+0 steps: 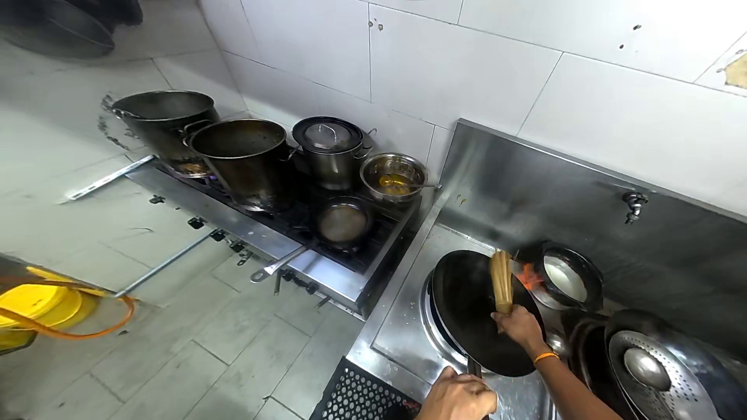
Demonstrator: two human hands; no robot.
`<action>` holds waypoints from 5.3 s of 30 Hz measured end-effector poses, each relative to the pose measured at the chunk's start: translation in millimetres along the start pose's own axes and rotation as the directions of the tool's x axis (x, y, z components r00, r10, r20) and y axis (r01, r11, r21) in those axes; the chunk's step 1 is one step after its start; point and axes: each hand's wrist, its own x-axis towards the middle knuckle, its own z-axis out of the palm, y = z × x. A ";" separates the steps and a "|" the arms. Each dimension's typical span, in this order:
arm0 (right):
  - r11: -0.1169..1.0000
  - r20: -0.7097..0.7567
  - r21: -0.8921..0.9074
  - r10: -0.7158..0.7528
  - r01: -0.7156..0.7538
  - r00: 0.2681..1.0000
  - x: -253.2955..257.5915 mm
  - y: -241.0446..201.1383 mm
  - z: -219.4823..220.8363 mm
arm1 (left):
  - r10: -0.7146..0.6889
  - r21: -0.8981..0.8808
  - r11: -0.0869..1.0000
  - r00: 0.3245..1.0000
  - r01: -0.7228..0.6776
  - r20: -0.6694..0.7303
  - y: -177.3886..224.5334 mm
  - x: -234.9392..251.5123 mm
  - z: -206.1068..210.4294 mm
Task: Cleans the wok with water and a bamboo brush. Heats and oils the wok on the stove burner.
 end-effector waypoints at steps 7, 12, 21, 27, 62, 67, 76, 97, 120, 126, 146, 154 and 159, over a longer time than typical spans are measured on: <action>1.000 -0.022 -0.014 0.021 -0.021 1.000 -3.9 -4.6 -6.5 | 0.001 -0.001 1.000 1.000 -0.001 0.023 0.6 1.3 -1.8; 0.968 0.214 -0.144 -0.171 0.204 0.962 10.1 15.8 -10.0 | 0.008 0.005 1.000 1.000 -0.008 0.023 -0.4 0.9 -1.0; 0.987 0.216 -0.034 -0.148 0.158 0.965 12.9 19.7 -9.7 | 0.007 -0.008 1.000 0.999 -0.006 0.034 -0.9 -0.2 1.5; 0.999 0.044 -0.032 0.022 -0.021 0.999 0.2 -2.4 2.2 | 0.006 -0.011 1.000 0.999 -0.005 0.033 -0.2 -1.2 1.7; 0.985 0.260 -0.172 0.018 0.028 0.965 -16.2 16.6 -23.6 | 0.027 -0.045 0.999 0.999 -0.025 0.037 -3.8 -4.5 3.0; 0.983 0.611 0.143 -0.178 0.113 0.772 -16.4 23.5 -33.0 | 0.025 -0.043 0.999 0.999 -0.023 0.045 -5.4 -5.0 3.0; 0.981 0.401 -0.001 -0.177 0.194 0.899 3.4 29.4 -27.4 | 0.031 -0.049 0.998 0.999 -0.029 0.041 -5.9 -4.3 5.6; 0.989 0.480 -0.100 -0.049 0.110 0.876 -4.4 44.5 -56.5 | 0.017 -0.051 0.999 0.999 -0.015 0.045 -5.9 -4.1 7.3; 0.999 0.422 0.007 -0.032 0.033 0.906 -31.5 44.5 -79.4 | 0.043 -0.069 0.997 0.999 -0.042 0.021 -9.3 -7.4 4.8; 0.970 0.490 -0.188 -0.044 0.155 0.870 -60.2 31.2 -65.8 | 0.027 -0.064 0.998 1.000 -0.027 0.004 -10.8 -6.9 8.0; 0.890 0.146 -0.455 0.036 0.035 0.989 -63.2 75.3 -115.8 | 0.066 -0.074 0.995 0.997 -0.063 0.031 -12.4 -11.5 5.4; 0.940 0.478 -0.250 -0.089 0.233 0.874 -84.3 39.6 -149.9 | 0.056 -0.067 0.996 0.998 -0.054 0.025 -11.1 -13.8 2.1; 0.847 0.349 -0.484 -0.046 0.222 0.936 -95.6 2.3 -117.8 | 0.049 -0.076 0.996 0.999 -0.048 0.018 -12.3 -13.8 4.6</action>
